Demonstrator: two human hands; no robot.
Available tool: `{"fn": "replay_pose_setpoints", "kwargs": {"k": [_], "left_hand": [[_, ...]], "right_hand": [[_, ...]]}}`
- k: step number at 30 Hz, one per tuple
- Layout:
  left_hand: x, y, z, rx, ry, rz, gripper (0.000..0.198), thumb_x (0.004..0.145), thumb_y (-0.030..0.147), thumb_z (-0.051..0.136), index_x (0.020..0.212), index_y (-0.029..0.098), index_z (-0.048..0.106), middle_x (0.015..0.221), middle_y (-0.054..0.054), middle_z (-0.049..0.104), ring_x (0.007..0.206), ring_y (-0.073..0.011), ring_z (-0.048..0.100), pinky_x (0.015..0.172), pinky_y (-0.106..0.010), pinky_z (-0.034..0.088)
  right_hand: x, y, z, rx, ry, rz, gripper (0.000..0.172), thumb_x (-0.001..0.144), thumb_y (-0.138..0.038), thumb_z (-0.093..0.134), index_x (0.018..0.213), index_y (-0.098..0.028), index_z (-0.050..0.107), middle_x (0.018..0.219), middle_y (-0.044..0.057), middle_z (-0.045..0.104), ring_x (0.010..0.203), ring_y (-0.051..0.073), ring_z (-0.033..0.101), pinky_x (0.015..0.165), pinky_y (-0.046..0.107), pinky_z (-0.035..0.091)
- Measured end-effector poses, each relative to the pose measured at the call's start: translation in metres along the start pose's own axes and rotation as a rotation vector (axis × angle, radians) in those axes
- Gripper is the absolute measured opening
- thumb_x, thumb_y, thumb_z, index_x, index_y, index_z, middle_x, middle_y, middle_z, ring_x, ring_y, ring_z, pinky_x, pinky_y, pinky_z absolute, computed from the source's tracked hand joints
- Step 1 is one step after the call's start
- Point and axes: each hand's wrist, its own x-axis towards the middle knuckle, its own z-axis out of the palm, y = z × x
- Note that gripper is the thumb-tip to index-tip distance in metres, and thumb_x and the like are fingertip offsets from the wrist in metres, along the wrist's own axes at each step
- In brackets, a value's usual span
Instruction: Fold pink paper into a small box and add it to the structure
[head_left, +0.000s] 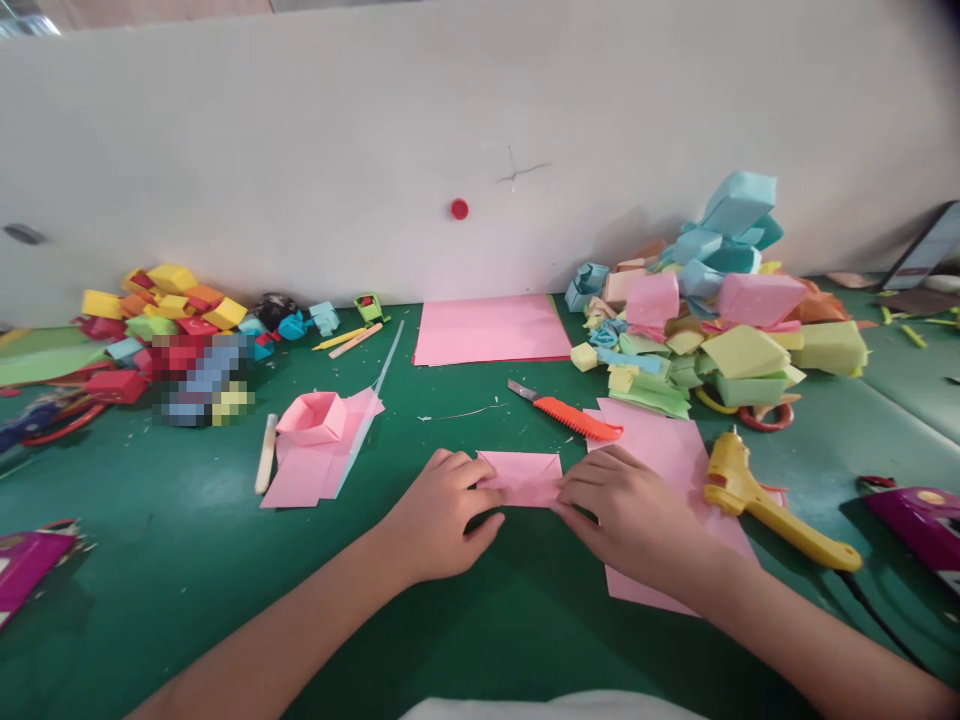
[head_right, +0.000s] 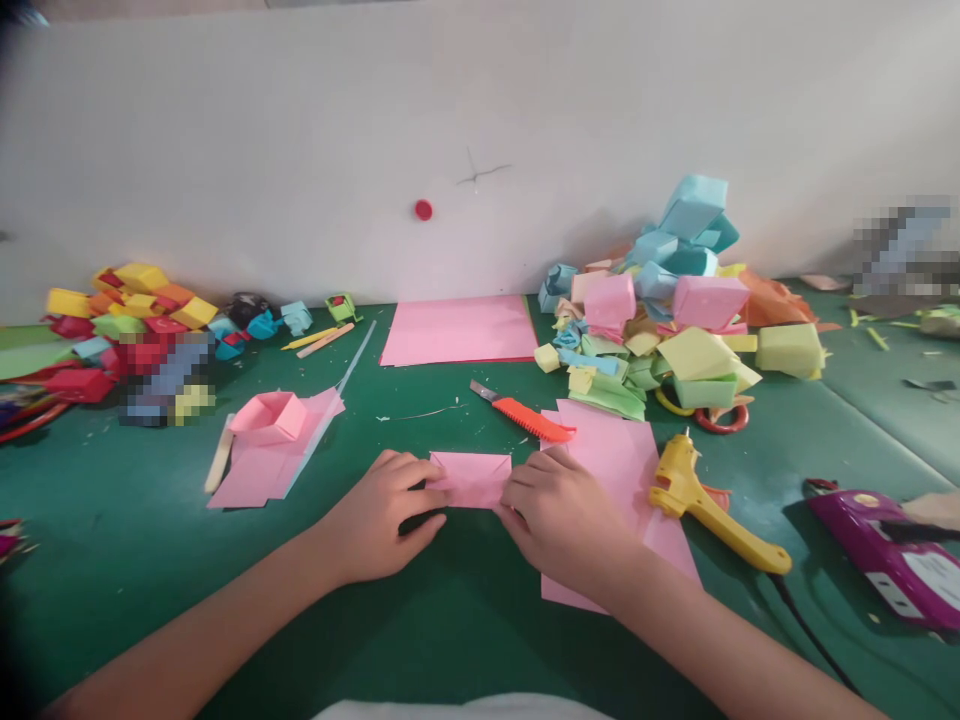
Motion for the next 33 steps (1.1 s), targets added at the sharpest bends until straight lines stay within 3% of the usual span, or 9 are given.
{"fn": "replay_pose_setpoints", "kwargs": {"k": [5, 7, 11, 14, 20, 23, 27, 31, 33], "left_hand": [[0.018, 0.000, -0.001, -0.032, 0.036, -0.022, 0.032, 0.099, 0.024, 0.052, 0.074, 0.018, 0.072, 0.087, -0.004, 0.070, 0.080, -0.0173, 0.061, 0.081, -0.039, 0.040], [0.022, -0.001, 0.003, -0.070, 0.071, -0.058, 0.035, 0.098, 0.021, 0.054, 0.065, 0.017, 0.067, 0.095, -0.005, 0.071, 0.083, -0.0169, 0.062, 0.083, -0.039, 0.042], [0.022, -0.002, 0.011, -0.142, 0.127, -0.156, 0.038, 0.094, 0.021, 0.058, 0.056, 0.016, 0.058, 0.125, -0.007, 0.065, 0.111, -0.0236, 0.059, 0.093, -0.041, 0.045], [0.022, -0.001, 0.012, -0.153, 0.119, -0.253, 0.037, 0.094, 0.022, 0.058, 0.057, 0.016, 0.056, 0.131, -0.007, 0.062, 0.123, -0.0277, 0.054, 0.097, -0.047, 0.042], [0.031, 0.001, 0.011, -0.177, 0.065, -0.299, 0.025, 0.093, 0.020, 0.062, 0.068, 0.017, 0.056, 0.113, -0.004, 0.066, 0.109, -0.0241, 0.059, 0.092, -0.044, 0.041], [0.032, -0.001, 0.012, -0.173, 0.046, -0.328, 0.010, 0.087, 0.012, 0.066, 0.085, 0.019, 0.058, 0.109, -0.004, 0.064, 0.107, -0.0236, 0.059, 0.088, -0.041, 0.041], [0.030, -0.004, 0.013, -0.147, 0.070, -0.351, 0.037, 0.081, 0.010, 0.070, 0.114, 0.021, 0.058, 0.114, -0.004, 0.064, 0.111, -0.0261, 0.057, 0.092, -0.042, 0.041], [0.028, -0.010, 0.012, -0.144, 0.039, -0.280, 0.014, 0.086, 0.012, 0.065, 0.096, 0.022, 0.065, 0.095, 0.000, 0.069, 0.093, -0.0214, 0.061, 0.083, -0.037, 0.040], [0.025, -0.012, 0.012, -0.108, 0.069, -0.209, 0.012, 0.091, 0.010, 0.060, 0.090, 0.021, 0.066, 0.089, 0.000, 0.070, 0.086, -0.0188, 0.061, 0.081, -0.035, 0.039]], "right_hand": [[0.014, 0.006, 0.004, -0.053, -0.063, -0.057, 0.016, 0.096, -0.023, 0.060, 0.093, -0.023, 0.075, 0.085, 0.003, 0.072, 0.080, 0.021, 0.061, 0.080, 0.038, 0.045], [0.018, 0.008, 0.007, -0.042, -0.082, -0.065, 0.017, 0.096, -0.023, 0.060, 0.094, -0.025, 0.076, 0.089, 0.003, 0.071, 0.084, 0.021, 0.061, 0.082, 0.038, 0.046], [0.022, 0.011, 0.013, 0.038, -0.025, -0.021, 0.020, 0.095, -0.020, 0.059, 0.085, -0.025, 0.075, 0.113, 0.005, 0.071, 0.107, 0.025, 0.059, 0.091, 0.041, 0.048], [0.024, 0.012, 0.017, 0.070, -0.016, 0.018, 0.016, 0.095, -0.021, 0.059, 0.088, -0.025, 0.073, 0.119, 0.005, 0.070, 0.113, 0.029, 0.056, 0.096, 0.047, 0.047], [0.029, 0.009, 0.023, 0.176, -0.014, 0.103, 0.018, 0.087, -0.011, 0.061, 0.100, -0.021, 0.067, 0.110, 0.007, 0.069, 0.107, 0.028, 0.056, 0.093, 0.045, 0.049], [0.030, 0.006, 0.024, 0.199, 0.009, 0.114, 0.024, 0.084, -0.007, 0.060, 0.102, -0.022, 0.066, 0.111, 0.007, 0.067, 0.108, 0.029, 0.055, 0.095, 0.047, 0.047], [0.031, 0.004, 0.024, 0.264, 0.006, 0.142, 0.037, 0.083, -0.001, 0.056, 0.113, -0.021, 0.064, 0.111, 0.007, 0.068, 0.106, 0.027, 0.059, 0.092, 0.045, 0.048], [0.029, 0.006, 0.025, 0.302, 0.007, 0.148, 0.035, 0.085, -0.001, 0.056, 0.110, -0.021, 0.068, 0.101, 0.006, 0.069, 0.095, 0.023, 0.062, 0.084, 0.038, 0.050], [0.026, 0.007, 0.027, 0.274, 0.026, 0.117, 0.029, 0.088, -0.003, 0.055, 0.103, -0.021, 0.071, 0.097, 0.005, 0.069, 0.090, 0.022, 0.061, 0.081, 0.037, 0.051]]}}
